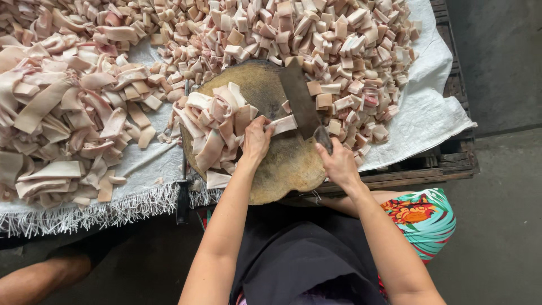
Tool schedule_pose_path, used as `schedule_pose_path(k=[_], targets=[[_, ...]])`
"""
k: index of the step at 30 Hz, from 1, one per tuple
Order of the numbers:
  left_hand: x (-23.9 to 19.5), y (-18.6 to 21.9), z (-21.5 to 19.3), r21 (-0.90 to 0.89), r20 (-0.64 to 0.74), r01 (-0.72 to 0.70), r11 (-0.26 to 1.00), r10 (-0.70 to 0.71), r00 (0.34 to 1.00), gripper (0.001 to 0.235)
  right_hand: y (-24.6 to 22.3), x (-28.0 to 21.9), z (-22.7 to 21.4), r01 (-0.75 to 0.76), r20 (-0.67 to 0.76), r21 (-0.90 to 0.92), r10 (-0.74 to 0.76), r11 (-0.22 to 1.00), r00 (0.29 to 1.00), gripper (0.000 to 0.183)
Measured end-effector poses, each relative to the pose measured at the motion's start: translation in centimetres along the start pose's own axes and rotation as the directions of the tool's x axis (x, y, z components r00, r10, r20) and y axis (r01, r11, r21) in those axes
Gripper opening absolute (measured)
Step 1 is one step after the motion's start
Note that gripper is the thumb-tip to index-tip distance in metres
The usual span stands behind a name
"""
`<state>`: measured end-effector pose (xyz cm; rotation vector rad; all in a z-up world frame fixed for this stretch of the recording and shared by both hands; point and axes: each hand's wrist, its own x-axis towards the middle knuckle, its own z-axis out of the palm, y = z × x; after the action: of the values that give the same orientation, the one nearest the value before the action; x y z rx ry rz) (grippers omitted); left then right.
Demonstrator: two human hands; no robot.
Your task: The person cuts strips of raw pork skin and fat into smaller pieces using a large cleaver on a wooden cutting board.
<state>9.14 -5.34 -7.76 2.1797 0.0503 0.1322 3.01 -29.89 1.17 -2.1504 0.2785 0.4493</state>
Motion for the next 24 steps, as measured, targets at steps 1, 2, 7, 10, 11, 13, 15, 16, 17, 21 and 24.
schedule_pose_path(k=[1,2,7,10,11,13,15,16,17,21,24], targets=[[0.0,0.0,0.1,-0.006,-0.004,-0.013,1.000,0.013,1.000,0.019,-0.7,-0.4,-0.5,-0.011,-0.026,0.059,0.012,0.998,1.000,0.037],[-0.1,-0.1,0.0,-0.010,-0.006,-0.022,1.000,0.022,1.000,0.019,-1.3,-1.0,-0.8,-0.021,-0.048,0.120,0.027,0.993,0.998,0.036],[-0.1,-0.1,0.0,0.002,-0.008,-0.053,0.999,0.053,0.999,0.018,-4.1,-2.9,-3.1,0.103,-0.227,0.097,-0.079,0.990,0.971,0.032],[-0.3,0.1,0.1,0.000,-0.004,-0.034,0.999,0.034,0.999,0.018,-4.7,-3.8,-3.6,0.306,-0.318,-0.053,-0.306,0.951,0.897,0.030],[-0.4,0.1,0.1,0.001,-0.005,-0.026,1.000,0.026,1.000,0.018,-4.6,-3.8,-3.3,0.343,-0.321,-0.080,-0.350,0.936,0.880,0.029],[-0.2,0.2,0.0,-0.002,-0.017,-0.048,0.999,0.048,0.999,0.018,-4.0,-3.1,-2.2,0.415,-0.302,-0.118,-0.431,0.902,0.851,0.030],[-0.5,0.2,-0.1,0.001,-0.017,-0.052,0.999,0.052,0.998,0.017,-2.6,-2.1,-0.1,0.478,-0.253,-0.136,-0.497,0.868,0.830,0.033],[-0.5,0.3,-0.2,0.005,-0.013,-0.051,0.999,0.051,0.999,0.017,-1.9,-1.4,1.0,0.416,-0.195,-0.258,-0.469,0.872,0.862,0.035],[-0.5,0.4,-0.3,0.010,-0.009,-0.051,0.999,0.051,0.999,0.017,-1.4,-0.7,2.3,0.352,-0.142,-0.379,-0.430,0.856,0.891,0.037],[-1.0,0.5,-0.9,-0.055,-0.017,-0.035,0.998,0.034,0.999,0.021,0.4,-0.2,1.7,0.116,0.026,-0.319,-0.114,0.941,0.993,0.048],[-0.5,-0.2,0.0,-0.070,0.008,-0.020,0.997,0.021,1.000,0.020,-0.2,-1.4,-0.3,0.384,-0.178,-0.368,-0.470,0.847,0.865,0.039]])
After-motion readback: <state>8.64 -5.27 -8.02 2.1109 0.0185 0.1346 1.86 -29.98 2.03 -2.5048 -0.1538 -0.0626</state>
